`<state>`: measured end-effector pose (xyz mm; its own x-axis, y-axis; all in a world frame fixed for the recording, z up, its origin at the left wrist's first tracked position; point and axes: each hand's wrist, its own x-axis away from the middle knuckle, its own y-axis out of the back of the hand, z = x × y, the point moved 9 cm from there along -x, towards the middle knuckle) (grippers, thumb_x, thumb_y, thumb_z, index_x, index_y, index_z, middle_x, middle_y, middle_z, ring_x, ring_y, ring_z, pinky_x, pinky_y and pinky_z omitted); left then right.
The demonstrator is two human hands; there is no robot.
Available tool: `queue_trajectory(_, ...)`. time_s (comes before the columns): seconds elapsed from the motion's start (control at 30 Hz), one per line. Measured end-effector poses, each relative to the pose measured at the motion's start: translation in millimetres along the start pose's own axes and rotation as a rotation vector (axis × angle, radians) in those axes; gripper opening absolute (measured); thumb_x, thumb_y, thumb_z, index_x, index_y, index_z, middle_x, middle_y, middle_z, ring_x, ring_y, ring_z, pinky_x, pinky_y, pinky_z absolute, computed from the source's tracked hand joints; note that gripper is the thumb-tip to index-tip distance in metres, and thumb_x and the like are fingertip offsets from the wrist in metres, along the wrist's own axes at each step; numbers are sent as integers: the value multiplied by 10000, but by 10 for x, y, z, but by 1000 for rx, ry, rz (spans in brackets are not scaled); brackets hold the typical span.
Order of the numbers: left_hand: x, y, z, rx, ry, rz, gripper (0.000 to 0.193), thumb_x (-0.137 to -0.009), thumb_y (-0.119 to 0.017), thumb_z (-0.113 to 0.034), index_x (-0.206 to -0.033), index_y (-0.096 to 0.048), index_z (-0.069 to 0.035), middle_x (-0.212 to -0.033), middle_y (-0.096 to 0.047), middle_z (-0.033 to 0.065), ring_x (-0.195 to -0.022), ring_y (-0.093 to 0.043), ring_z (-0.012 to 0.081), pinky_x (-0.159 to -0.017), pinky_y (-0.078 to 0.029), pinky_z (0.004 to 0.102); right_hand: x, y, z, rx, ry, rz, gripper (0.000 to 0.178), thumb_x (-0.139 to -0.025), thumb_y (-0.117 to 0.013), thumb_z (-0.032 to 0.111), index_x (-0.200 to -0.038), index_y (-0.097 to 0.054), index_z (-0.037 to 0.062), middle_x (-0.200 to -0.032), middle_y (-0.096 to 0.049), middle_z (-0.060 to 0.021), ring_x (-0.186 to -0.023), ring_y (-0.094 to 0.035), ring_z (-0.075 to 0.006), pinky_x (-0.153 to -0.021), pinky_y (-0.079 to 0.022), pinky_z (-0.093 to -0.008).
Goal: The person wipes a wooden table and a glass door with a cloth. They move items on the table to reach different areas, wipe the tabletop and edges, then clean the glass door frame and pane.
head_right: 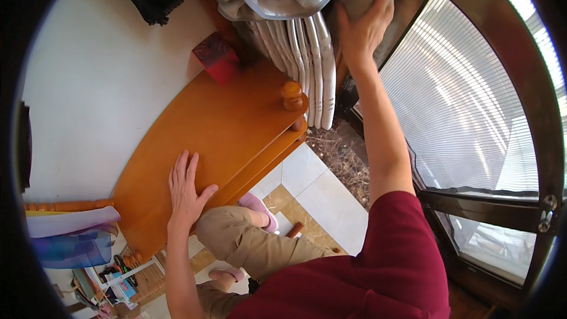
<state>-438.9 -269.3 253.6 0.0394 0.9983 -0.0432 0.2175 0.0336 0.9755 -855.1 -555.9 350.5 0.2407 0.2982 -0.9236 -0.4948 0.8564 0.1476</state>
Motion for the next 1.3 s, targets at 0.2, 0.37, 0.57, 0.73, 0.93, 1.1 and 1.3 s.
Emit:
queue_trajectory(0.2,-113,-215,36,-85,-28,7,943,-934,-586,-689,-1620,-369,-80,-1696,-276,208,-1552,-272,409,-1240,-175,622,2028,-380,-1109,21,-372,223,633,-1100,-470,314,-1601,-249,-2,-1573,-363,-293,-1458,-369,-471,-1217,-336,-485)
queue_trajectory(0.37,-175,-236,39,-107,-27,14,957,-926,-565,-719,-1613,-382,-78,-1691,-285,213,-1542,-286,429,-1229,-190,634,3262,-578,-1708,-485,-1062,50,727,-1100,-331,611,-1537,-382,32,-1460,-452,-190,-1365,-430,-351,-1179,-311,-418)
queue_trajectory(0.57,-123,-185,87,-122,3,14,953,-913,-578,-708,-1605,-396,-78,-1685,-296,212,-1538,-292,425,-1226,-197,630,4007,-849,-1551,-486,-1412,296,669,-983,-625,378,-1492,-417,-3,-1362,-556,-196,-1222,-562,-325,-1046,-452,-432)
queue_trajectory(0.73,-137,-143,61,-97,-14,-33,950,-883,-637,-718,-1586,-432,-114,-1672,-317,210,-1518,-326,420,-1209,-237,645,3819,-872,-1617,-561,-1568,352,706,-901,-755,229,-1468,-426,-32,-1319,-596,-212,-1164,-616,-311,-968,-521,-437)
queue_trajectory(0.93,-49,-174,78,-100,-11,-65,923,-899,-625,-705,-1581,-437,-113,-1673,-319,199,-1520,-327,405,-1216,-236,640,2340,-385,-1218,-516,-1364,397,745,-864,-825,88,-1468,-414,-61,-1278,-642,-224,-1103,-673,-311,-889,-588,-441)
queue_trajectory(1.1,-47,-149,70,-100,-20,-97,900,-913,-618,-687,-1583,-436,-115,-1677,-318,189,-1525,-323,396,-1228,-225,635,773,-92,-581,-735,-1187,475,686,-900,-801,108,-1453,-435,-62,-1203,-671,-213,-1038,-706,-287,-793,-619,-386)
queue_trajectory(1.3,-10,-135,62,-90,-2,-87,850,-956,-603,-629,-1605,-407,-116,-1693,-300,171,-1552,-289,379,-1253,-208,594,-1365,389,378,-669,-516,339,620,-878,-779,105,-1456,-557,81,-1368,-620,-167,-1173,-650,-310,-953,-582,-432)
